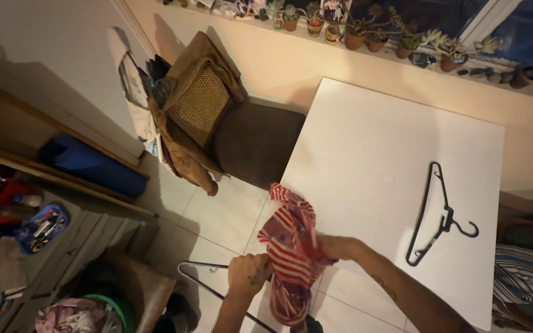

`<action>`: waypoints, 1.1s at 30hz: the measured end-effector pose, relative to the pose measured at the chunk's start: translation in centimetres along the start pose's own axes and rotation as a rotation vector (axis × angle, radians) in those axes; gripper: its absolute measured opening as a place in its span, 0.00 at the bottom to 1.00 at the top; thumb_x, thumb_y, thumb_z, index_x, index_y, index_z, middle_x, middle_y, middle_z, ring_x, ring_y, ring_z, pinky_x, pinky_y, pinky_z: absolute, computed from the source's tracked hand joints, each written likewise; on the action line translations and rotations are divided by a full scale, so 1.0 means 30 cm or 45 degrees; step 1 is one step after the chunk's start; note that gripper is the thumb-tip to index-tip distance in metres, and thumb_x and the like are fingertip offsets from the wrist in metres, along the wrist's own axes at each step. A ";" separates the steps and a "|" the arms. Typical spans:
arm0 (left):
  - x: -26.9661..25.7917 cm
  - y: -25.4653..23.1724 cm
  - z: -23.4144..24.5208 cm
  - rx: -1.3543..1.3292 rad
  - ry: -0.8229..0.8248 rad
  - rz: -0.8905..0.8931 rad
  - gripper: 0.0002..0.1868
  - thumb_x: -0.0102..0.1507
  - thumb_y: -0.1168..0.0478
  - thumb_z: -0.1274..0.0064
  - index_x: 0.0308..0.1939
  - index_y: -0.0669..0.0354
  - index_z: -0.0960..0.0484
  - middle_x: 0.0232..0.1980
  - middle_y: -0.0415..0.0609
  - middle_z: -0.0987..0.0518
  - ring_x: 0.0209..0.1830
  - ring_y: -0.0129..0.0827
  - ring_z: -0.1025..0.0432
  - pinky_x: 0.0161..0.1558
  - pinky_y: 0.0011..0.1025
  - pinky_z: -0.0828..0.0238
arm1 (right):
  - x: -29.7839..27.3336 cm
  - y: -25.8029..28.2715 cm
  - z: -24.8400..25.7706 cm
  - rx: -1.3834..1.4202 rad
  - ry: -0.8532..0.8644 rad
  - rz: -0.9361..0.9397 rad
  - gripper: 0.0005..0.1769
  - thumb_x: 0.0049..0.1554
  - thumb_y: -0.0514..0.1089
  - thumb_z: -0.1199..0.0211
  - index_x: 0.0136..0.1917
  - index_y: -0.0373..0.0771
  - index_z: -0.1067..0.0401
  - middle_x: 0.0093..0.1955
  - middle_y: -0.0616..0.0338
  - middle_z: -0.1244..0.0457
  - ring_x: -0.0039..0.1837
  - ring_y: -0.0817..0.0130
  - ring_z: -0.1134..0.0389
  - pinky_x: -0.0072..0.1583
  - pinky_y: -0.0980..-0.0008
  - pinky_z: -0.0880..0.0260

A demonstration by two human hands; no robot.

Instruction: The person takes several clothing items from a laundry basket, places each on a hanger, and hangs them on a chair back. Items handled include a light blue t-shirt, a white t-shirt, a red-and-white striped top, and a white long-sleeved shirt. The person uses black plastic hangers and places the hung garments on a chair near a window.

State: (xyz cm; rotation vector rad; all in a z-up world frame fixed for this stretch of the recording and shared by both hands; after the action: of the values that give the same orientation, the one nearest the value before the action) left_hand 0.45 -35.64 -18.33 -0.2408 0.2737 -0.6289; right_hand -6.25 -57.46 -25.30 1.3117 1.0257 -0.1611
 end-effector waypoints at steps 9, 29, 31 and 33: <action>-0.143 0.170 -0.025 -0.366 -0.313 0.417 0.20 0.57 0.55 0.62 0.51 0.37 0.24 0.26 0.46 0.19 0.26 0.46 0.27 0.32 0.39 0.33 | -0.159 0.105 -0.062 -0.947 -0.207 -0.043 0.26 0.57 0.43 0.65 0.67 0.40 0.45 0.70 0.55 0.49 0.69 0.59 0.47 0.69 0.63 0.48; -0.617 0.838 0.046 -2.524 -1.160 0.896 0.22 0.69 0.55 0.76 0.59 0.61 0.32 0.56 0.54 0.27 0.53 0.40 0.32 0.55 0.35 0.36 | -0.392 0.346 -0.107 -0.237 -1.049 0.020 0.33 0.56 0.66 0.51 0.27 0.36 0.27 0.22 0.57 0.43 0.28 0.66 0.42 0.33 0.71 0.47; -0.621 0.896 -0.001 -2.478 -1.168 0.925 0.22 0.68 0.56 0.74 0.59 0.62 0.32 0.56 0.54 0.27 0.53 0.40 0.33 0.54 0.34 0.37 | -0.463 0.539 -0.224 -0.322 -1.092 0.146 0.33 0.54 0.66 0.51 0.26 0.36 0.31 0.22 0.59 0.44 0.27 0.67 0.43 0.33 0.69 0.46; -0.630 0.946 -0.076 -2.432 -1.169 0.952 0.22 0.67 0.57 0.72 0.59 0.63 0.31 0.56 0.54 0.27 0.53 0.40 0.33 0.53 0.32 0.37 | -0.501 0.688 -0.315 -0.404 -1.138 0.268 0.34 0.52 0.67 0.52 0.25 0.35 0.35 0.22 0.60 0.46 0.26 0.68 0.45 0.32 0.68 0.44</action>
State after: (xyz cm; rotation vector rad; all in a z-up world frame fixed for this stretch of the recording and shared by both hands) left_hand 0.48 -2.28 -25.69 -2.0730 -0.0377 0.7240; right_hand -6.96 -49.56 0.74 0.8903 0.1384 -0.3662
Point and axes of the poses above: each hand's wrist, its own x-axis towards the middle knuckle, its own z-axis out of the back of the hand, y = z × x, the point moved 6 cm from there along x, towards the middle knuckle
